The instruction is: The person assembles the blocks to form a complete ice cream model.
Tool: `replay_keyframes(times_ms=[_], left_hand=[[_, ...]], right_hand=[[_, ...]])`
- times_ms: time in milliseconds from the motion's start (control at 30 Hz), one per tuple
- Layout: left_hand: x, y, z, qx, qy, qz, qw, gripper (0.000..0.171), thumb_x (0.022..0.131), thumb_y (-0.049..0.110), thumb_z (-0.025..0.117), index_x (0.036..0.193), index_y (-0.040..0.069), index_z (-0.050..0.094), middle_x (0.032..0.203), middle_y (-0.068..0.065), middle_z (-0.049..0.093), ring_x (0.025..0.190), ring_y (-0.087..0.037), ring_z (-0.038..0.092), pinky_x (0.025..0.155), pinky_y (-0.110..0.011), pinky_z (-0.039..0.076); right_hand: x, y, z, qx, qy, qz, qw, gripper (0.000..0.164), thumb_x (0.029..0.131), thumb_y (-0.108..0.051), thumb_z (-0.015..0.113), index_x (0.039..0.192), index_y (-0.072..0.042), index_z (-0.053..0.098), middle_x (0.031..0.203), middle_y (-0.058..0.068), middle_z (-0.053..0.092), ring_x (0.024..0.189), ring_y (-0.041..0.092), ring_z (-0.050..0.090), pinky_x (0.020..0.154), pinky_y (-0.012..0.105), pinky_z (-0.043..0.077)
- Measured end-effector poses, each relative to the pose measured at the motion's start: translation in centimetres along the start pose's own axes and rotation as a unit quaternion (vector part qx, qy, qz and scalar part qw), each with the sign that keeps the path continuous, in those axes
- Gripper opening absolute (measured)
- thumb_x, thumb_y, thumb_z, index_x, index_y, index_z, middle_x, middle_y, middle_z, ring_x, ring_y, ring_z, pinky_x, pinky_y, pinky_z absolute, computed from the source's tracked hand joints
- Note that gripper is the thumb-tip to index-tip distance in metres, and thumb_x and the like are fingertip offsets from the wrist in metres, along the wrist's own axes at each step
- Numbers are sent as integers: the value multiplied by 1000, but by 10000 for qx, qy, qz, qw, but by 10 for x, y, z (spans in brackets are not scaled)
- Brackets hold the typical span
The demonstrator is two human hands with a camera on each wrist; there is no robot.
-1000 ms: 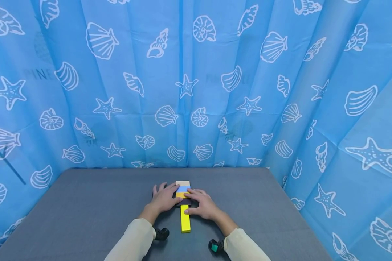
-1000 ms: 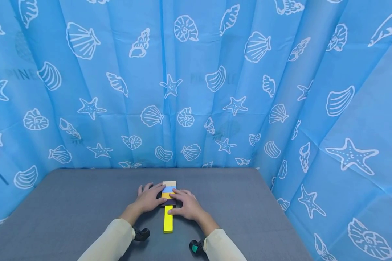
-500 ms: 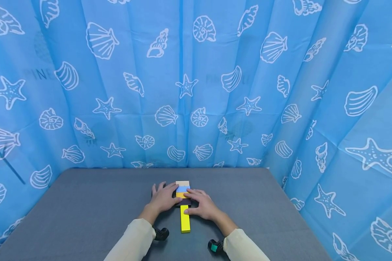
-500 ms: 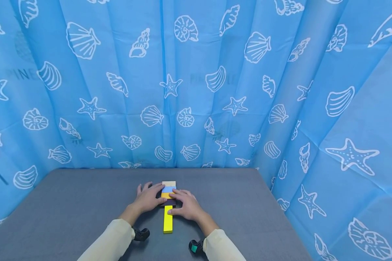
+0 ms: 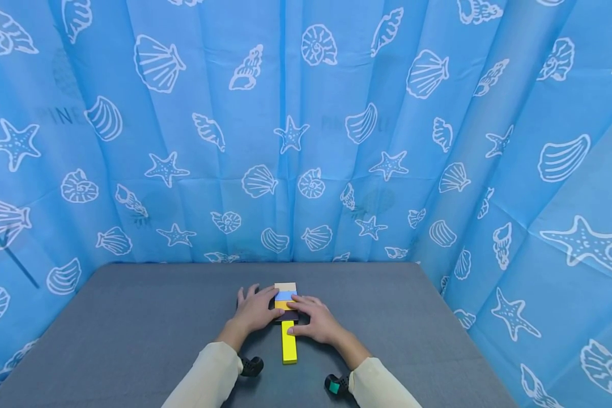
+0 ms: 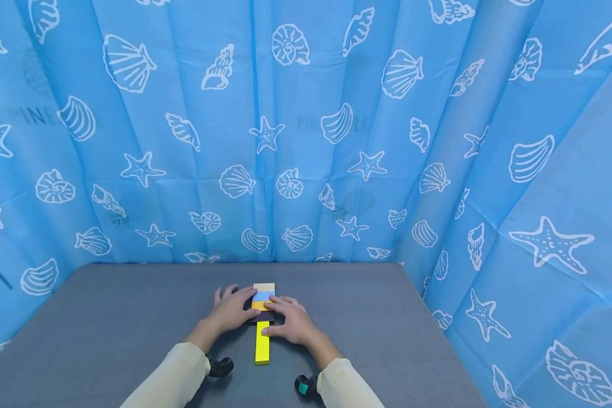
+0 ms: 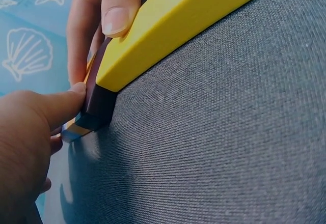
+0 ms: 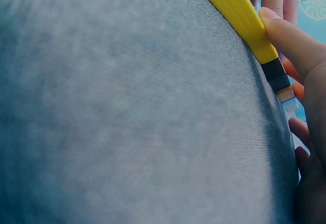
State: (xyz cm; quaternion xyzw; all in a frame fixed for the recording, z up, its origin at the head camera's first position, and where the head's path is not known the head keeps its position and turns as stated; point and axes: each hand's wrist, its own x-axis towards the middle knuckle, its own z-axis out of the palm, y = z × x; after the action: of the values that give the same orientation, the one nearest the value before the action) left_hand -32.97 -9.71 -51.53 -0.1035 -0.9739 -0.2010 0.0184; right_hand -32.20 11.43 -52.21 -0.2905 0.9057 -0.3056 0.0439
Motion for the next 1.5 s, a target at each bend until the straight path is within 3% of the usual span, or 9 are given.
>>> replay_keyframes(times_ms=[600, 867, 1500], left_hand=[[-2, -1, 2, 92, 186, -99, 9997, 62, 86, 52, 67, 138, 20, 57, 142, -7, 51, 136, -42, 30, 107, -68, 5], [-2, -5, 10, -192, 247, -268, 9992, 66, 85, 53, 69, 141, 21, 53, 142, -8, 51, 134, -40, 33, 107, -67, 13], [-3, -8, 12, -209, 365, -164, 9990, 66, 86, 54, 67, 141, 21, 54, 141, -8, 52, 132, -39, 36, 106, -65, 18]], right_hand=[[-1, 0, -1, -9, 20, -56, 10000, 67, 85, -50, 69, 143, -22, 52, 152, -2, 40, 137, 30, 32, 105, 61, 27], [1, 3, 1, -84, 5, -64, 9999, 68, 85, -52, 69, 143, -22, 51, 152, -3, 40, 136, 29, 33, 105, 60, 28], [1, 1, 0, 112, 152, 63, 9998, 61, 85, -48, 71, 139, -23, 56, 149, -4, 44, 133, 26, 36, 104, 56, 33]])
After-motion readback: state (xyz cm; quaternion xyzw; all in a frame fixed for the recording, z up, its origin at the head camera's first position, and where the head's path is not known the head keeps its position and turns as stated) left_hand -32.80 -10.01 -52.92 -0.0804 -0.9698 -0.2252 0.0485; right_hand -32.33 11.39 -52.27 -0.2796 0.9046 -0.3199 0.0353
